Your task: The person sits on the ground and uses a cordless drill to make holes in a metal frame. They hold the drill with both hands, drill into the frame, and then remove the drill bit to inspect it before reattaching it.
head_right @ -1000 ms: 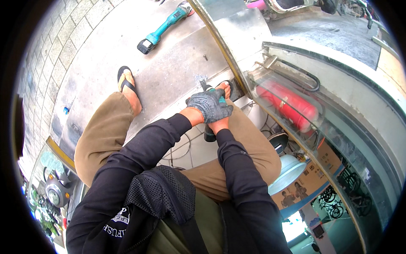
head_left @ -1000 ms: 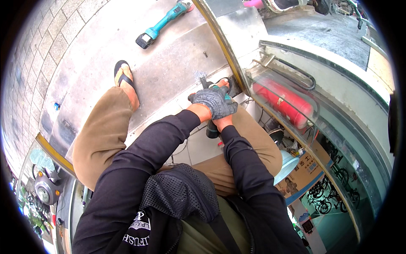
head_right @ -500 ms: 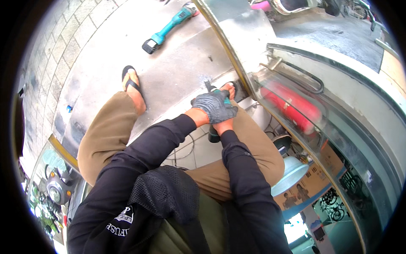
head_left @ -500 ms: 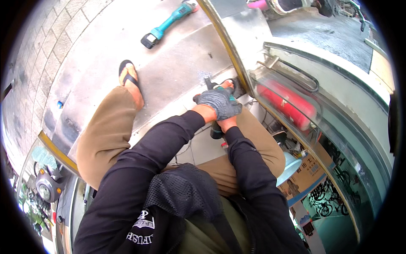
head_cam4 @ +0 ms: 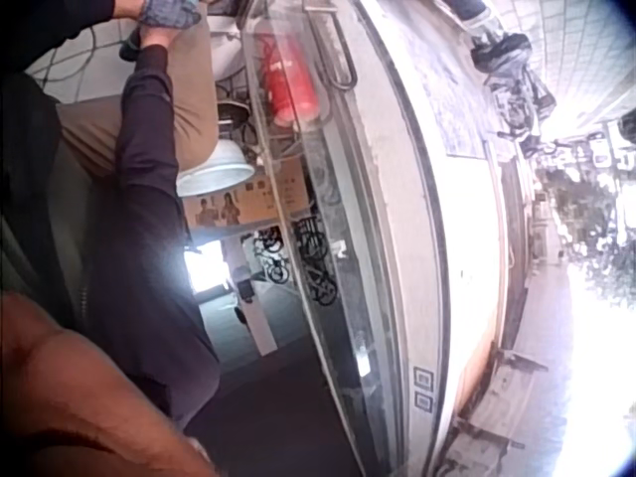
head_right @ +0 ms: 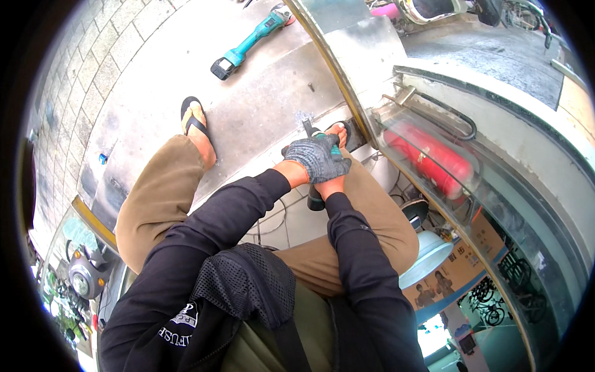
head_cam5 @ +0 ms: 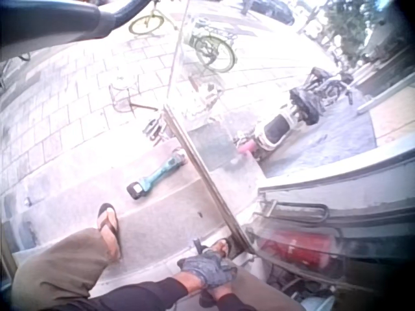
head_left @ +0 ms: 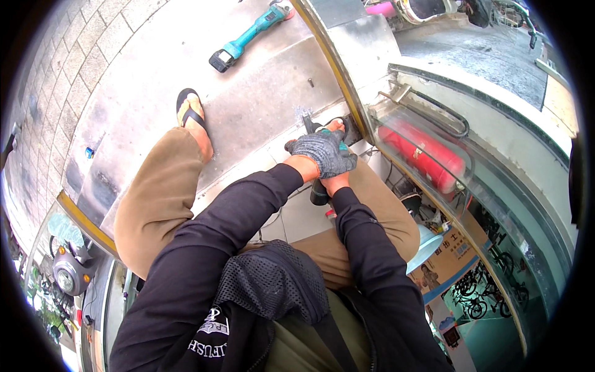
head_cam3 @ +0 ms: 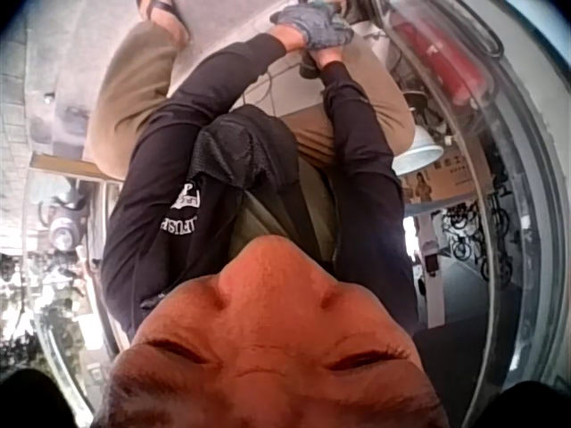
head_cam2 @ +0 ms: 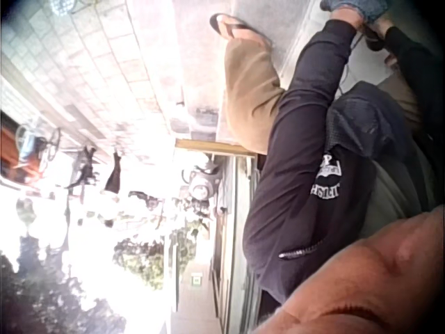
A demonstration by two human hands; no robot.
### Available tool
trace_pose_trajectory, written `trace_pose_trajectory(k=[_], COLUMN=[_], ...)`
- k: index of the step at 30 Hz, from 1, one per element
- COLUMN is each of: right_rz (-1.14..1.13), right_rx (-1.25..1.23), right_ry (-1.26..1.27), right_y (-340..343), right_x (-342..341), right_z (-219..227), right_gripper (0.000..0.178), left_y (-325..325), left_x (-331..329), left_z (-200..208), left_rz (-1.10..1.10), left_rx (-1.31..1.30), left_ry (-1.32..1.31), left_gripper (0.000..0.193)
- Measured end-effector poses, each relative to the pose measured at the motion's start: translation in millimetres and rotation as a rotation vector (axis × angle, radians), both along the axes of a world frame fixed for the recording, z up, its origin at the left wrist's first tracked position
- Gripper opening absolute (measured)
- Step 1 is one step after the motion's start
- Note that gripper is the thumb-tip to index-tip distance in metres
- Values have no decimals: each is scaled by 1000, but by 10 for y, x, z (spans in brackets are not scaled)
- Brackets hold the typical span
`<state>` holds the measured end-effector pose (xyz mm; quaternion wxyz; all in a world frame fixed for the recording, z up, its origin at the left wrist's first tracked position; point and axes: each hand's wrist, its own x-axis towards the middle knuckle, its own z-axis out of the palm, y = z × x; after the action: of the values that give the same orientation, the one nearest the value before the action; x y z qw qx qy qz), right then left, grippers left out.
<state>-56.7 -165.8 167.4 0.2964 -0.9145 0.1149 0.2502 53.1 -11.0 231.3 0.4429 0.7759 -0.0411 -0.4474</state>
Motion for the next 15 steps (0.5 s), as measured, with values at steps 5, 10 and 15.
trace_pose_trajectory(k=[5, 10, 15], right_rz=[16, 74, -57], right_rx=[-9, -52, 72], right_ry=[-43, -14, 1], right_y=[-38, 12, 55], right_x=[-35, 29, 56], right_z=[-71, 11, 67], right_gripper=[47, 49, 51], left_y=[-15, -32, -11], left_x=[-25, -65, -21], left_z=[-8, -55, 19], left_rz=[7, 44, 1], left_rx=[-3, -8, 6], left_ry=[-13, -54, -12], left_gripper=[76, 77, 76])
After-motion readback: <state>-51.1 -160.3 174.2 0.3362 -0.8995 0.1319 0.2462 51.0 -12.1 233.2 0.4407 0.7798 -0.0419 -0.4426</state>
